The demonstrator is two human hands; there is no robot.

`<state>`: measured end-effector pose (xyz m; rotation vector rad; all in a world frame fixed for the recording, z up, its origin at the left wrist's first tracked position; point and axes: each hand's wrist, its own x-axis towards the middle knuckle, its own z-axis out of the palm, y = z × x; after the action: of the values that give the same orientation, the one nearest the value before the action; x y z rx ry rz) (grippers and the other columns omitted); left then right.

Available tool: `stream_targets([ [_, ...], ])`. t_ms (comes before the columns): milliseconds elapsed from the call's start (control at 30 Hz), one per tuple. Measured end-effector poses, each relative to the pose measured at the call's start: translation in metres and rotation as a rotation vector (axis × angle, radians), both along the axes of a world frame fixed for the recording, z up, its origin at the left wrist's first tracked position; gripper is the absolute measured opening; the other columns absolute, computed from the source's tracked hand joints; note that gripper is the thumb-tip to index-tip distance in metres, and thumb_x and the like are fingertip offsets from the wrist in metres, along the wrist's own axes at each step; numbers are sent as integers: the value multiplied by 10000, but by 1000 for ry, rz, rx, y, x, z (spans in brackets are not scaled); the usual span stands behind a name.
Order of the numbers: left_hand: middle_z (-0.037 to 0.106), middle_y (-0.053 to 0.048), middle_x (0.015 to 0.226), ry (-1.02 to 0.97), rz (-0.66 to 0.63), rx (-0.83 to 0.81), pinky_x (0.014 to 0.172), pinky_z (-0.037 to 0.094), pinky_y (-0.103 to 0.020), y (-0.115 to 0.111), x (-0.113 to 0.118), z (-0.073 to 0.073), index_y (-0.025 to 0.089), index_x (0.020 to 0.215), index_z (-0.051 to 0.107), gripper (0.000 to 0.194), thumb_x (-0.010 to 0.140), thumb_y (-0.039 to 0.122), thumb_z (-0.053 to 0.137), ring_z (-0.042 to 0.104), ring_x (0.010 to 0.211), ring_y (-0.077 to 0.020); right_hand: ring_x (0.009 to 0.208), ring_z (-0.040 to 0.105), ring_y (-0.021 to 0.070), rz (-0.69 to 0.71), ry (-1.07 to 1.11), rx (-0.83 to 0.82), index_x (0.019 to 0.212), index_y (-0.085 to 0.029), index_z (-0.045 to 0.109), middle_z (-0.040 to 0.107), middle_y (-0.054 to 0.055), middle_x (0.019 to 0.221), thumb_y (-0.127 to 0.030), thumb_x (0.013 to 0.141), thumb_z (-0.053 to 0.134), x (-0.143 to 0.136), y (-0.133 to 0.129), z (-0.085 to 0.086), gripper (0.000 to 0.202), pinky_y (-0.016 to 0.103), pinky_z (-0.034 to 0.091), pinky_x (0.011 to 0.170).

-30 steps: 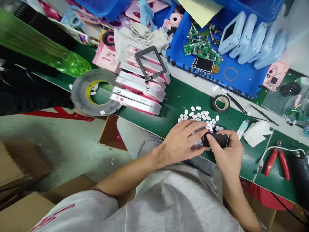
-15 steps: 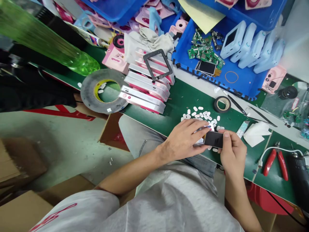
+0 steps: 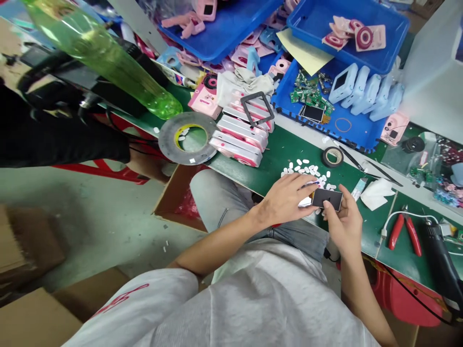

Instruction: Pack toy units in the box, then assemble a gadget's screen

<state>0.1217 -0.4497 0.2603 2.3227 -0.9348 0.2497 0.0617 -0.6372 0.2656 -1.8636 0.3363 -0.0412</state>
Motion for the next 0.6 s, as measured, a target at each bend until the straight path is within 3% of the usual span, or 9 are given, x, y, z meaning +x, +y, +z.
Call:
stream_targets([
  [100, 689, -128, 1316, -35, 1, 2, 965, 567, -420, 0, -1, 0, 143, 1270, 624, 445, 913, 397, 700, 673, 1139, -267, 590, 594, 159, -10, 29, 49, 1465, -213, 527, 683, 59, 931, -479, 870, 718, 2, -4, 1, 680, 336, 545, 535],
  [267, 669, -139, 1347, -10, -19, 18, 1000, 550, -420, 1, -1, 0, 151, 1332, 582, 491, 920, 396, 688, 661, 1165, -264, 551, 580, 131, -72, 32, 122, 1450, -207, 555, 620, -18, 785, -438, 860, 697, 10, -5, 2, 649, 325, 562, 567],
  [467, 629, -173, 1389, 13, -4, -8, 1053, 515, -447, 12, -9, 1, 128, 1454, 457, 659, 907, 409, 695, 619, 1236, -285, 519, 553, 87, -168, 18, 167, 1316, -195, 642, 573, -45, 784, -449, 826, 702, 20, -5, 4, 555, 262, 491, 500],
  [600, 650, -176, 1333, 23, 55, -6, 1021, 516, -478, 24, -21, -1, 135, 1449, 449, 668, 894, 402, 706, 615, 1198, -305, 518, 548, 92, -202, 20, 180, 1260, -163, 650, 581, -53, 727, -476, 802, 725, 22, -2, 6, 559, 261, 476, 503],
])
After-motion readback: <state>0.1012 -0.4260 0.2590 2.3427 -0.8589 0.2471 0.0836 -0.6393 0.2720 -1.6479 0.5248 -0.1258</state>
